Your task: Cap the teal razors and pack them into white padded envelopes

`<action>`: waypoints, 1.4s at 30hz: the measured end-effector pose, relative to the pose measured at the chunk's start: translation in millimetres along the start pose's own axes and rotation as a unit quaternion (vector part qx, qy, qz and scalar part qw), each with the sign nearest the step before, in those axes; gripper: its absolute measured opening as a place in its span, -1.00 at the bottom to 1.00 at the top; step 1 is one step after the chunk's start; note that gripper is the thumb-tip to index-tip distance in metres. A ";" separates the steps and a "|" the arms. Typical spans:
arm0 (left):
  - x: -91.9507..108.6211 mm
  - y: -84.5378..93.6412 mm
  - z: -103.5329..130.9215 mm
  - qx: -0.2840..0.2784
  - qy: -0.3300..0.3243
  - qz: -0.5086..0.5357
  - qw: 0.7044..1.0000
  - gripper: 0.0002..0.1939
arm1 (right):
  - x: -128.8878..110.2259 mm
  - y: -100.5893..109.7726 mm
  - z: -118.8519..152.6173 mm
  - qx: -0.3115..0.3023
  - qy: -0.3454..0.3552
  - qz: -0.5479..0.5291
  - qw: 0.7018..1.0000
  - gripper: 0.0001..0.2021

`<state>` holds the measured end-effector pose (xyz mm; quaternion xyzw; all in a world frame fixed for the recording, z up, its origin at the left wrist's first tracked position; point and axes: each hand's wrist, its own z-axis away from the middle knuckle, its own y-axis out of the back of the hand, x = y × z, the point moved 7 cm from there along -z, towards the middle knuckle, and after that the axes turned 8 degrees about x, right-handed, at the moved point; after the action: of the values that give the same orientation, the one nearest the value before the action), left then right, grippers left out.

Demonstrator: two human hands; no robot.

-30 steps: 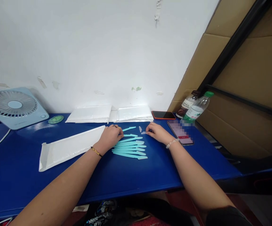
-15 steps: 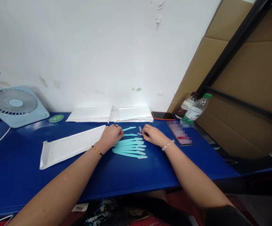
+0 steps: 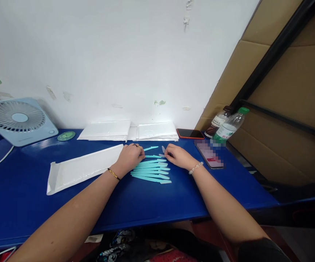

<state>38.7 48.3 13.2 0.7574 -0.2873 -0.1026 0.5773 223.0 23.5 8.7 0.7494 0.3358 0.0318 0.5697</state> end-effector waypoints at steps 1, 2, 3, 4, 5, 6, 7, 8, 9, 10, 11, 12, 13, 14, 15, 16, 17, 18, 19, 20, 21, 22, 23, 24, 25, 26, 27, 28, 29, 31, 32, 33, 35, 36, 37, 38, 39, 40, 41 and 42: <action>-0.5 0.4 0.0 0.001 -0.001 -0.001 1.000 -0.84 | 0.2 1.1 0.4 -0.001 0.000 0.004 1.000 -0.90; -1.0 0.9 0.0 0.002 -0.001 -0.001 1.000 -0.84 | 0.1 2.0 0.7 -0.003 -0.001 0.007 1.000 -0.89; -1.2 1.3 0.0 0.002 -0.001 0.000 1.000 -0.84 | -0.4 2.7 0.7 -0.005 -0.001 0.010 1.000 -0.89; -1.1 1.4 -0.1 0.001 -0.001 0.002 1.000 -0.84 | -1.3 3.0 0.5 -0.006 -0.003 0.014 1.000 -0.89; -0.7 1.5 -0.1 -0.001 -0.001 0.005 1.000 -0.84 | -2.8 2.9 0.0 -0.008 -0.004 0.017 1.000 -0.89; 0.0 1.4 -0.2 -0.002 -0.001 0.007 1.000 -0.84 | -4.9 2.4 -0.7 -0.009 -0.004 0.019 1.000 -0.90; 1.0 1.4 -0.3 -0.002 0.000 0.009 1.000 -0.83 | -7.6 1.7 -1.5 -0.009 -0.003 0.020 1.000 -0.90; 2.2 1.5 -0.3 -0.002 0.000 0.011 1.000 -0.83 | -10.7 0.9 -2.3 -0.009 0.000 0.020 1.000 -0.89; 3.7 1.7 -0.3 -0.002 0.000 0.013 1.000 -0.83 | -13.9 0.1 -3.0 -0.008 0.004 0.019 1.000 -0.89; 5.4 1.8 -0.1 -0.002 -0.002 0.016 1.000 -0.83 | -16.9 -0.5 -3.4 -0.007 0.008 0.016 1.000 -0.89; 7.3 1.9 0.3 -0.005 -0.005 0.021 1.000 -0.83 | -19.3 -0.8 -3.5 -0.006 0.012 0.012 1.000 -0.89; 9.2 1.9 0.8 -0.011 -0.009 0.026 1.000 -0.83 | -20.8 -1.0 -3.3 -0.007 0.016 0.004 1.000 -0.88; 11.0 1.5 1.4 -0.020 -0.014 0.033 0.999 -0.83 | -21.3 -1.2 -2.8 -0.011 0.020 -0.006 1.000 -0.88; 12.3 0.8 2.0 -0.031 -0.018 0.043 0.998 -0.82 | -20.5 -1.2 -2.2 -0.014 0.023 -0.018 0.999 -0.88; 12.6 0.4 2.4 -0.041 -0.020 0.054 0.998 -0.81 | -18.4 -0.7 -1.8 -0.012 0.025 -0.031 0.999 -0.87; 11.6 0.7 2.3 -0.044 -0.017 0.064 0.997 -0.79 | -14.7 0.6 -1.8 -0.004 0.024 -0.041 0.999 -0.86; 9.1 1.7 1.6 -0.038 -0.009 0.070 0.997 -0.76 | -9.7 2.6 -2.2 0.011 0.020 -0.045 0.999 -0.83; 5.3 3.3 0.5 -0.024 0.003 0.069 0.997 -0.74 | -3.7 4.7 -2.9 0.033 0.013 -0.042 0.998 -0.79; 0.4 5.4 -1.0 -0.003 0.018 0.062 0.998 -0.72 | 2.4 6.2 -3.9 0.053 0.006 -0.033 0.998 -0.74; -4.7 7.2 -2.4 0.019 0.033 0.047 0.998 -0.72 | 7.9 6.5 -4.9 0.066 0.000 -0.020 0.998 -0.69; -9.3 7.9 -3.6 0.034 0.046 0.030 0.998 -0.72 | 12.5 5.2 -5.9 0.070 -0.004 -0.008 0.998 -0.66; -13.2 7.3 -4.6 0.041 0.056 0.015 0.997 -0.73 | 16.0 2.9 -7.0 0.065 -0.007 0.001 0.998 -0.65; -15.9 5.4 -5.4 0.038 0.062 0.006 0.997 -0.74 | 18.6 0.6 -7.8 0.056 -0.010 0.003 0.998 -0.67; -17.4 3.0 -5.9 0.029 0.064 0.002 0.998 -0.77 | 20.7 -1.2 -8.4 0.049 -0.017 0.002 0.999 -0.71; -18.0 0.5 -6.2 0.017 0.063 0.004 0.998 -0.80 | 22.5 -1.9 -8.7 0.044 -0.026 -0.002 0.999 -0.75; -17.9 -1.5 -6.2 0.006 0.062 0.011 0.998 -0.83 | 24.1 -1.7 -8.6 0.043 -0.038 -0.006 0.998 -0.81; -17.6 -2.5 -6.0 -0.002 0.061 0.019 0.998 -0.85 | 25.3 -0.8 -8.1 0.044 -0.049 -0.009 0.998 -0.85; -17.1 -2.8 -5.6 -0.007 0.060 0.027 0.998 -0.85 | 26.0 0.3 -7.5 0.048 -0.058 -0.010 0.997 -0.89; -16.6 -2.6 -5.3 -0.010 0.061 0.034 0.998 -0.86 | 26.4 1.3 -6.9 0.050 -0.063 -0.011 0.997 -0.91; -16.3 -1.5 -4.8 -0.012 0.065 0.042 0.997 -0.86 | 26.2 2.0 -5.7 0.054 -0.066 -0.014 0.996 -0.92; -16.1 -0.9 -4.7 -0.013 0.067 0.043 0.997 -0.86 | 25.7 1.7 -5.4 0.055 -0.065 -0.017 0.996 -0.93; -16.1 -0.5 -4.8 -0.015 0.070 0.042 0.997 -0.85 | 25.1 1.2 -5.4 0.055 -0.064 -0.021 0.996 -0.92; -16.2 -0.1 -5.2 -0.021 0.074 0.037 0.996 -0.84 | 22.9 -0.4 -5.9 0.053 -0.057 -0.029 0.997 -0.86; -16.5 -0.1 -5.4 -0.024 0.076 0.033 0.996 -0.84 | 21.3 -1.0 -6.4 0.050 -0.053 -0.033 0.997 -0.85; -17.1 0.0 -5.5 -0.028 0.078 0.028 0.996 -0.83 | 19.4 -1.5 -6.7 0.047 -0.049 -0.035 0.997 -0.86; -18.1 0.1 -5.5 -0.031 0.080 0.024 0.996 -0.83 | 17.3 -1.6 -7.0 0.043 -0.046 -0.038 0.997 -0.87; -19.6 0.2 -5.2 -0.034 0.082 0.020 0.996 -0.83 | 15.0 -1.2 -7.2 0.041 -0.044 -0.041 0.997 -0.88; -21.5 0.5 -4.7 -0.036 0.085 0.017 0.996 -0.83 | 12.3 -0.7 -7.2 0.039 -0.040 -0.046 0.997 -0.86; -23.6 0.8 -4.1 -0.039 0.088 0.014 0.995 -0.83 | 9.2 -0.4 -7.2 0.036 -0.033 -0.051 0.998 -0.82; -25.9 1.0 -3.5 -0.042 0.090 0.011 0.995 -0.82 | 5.8 -0.5 -7.1 0.031 -0.025 -0.055 0.998 -0.78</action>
<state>19.0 65.3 10.7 0.7356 -0.2381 -0.0393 0.6329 224.3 32.7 8.8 0.7476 0.3633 -0.0285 0.5553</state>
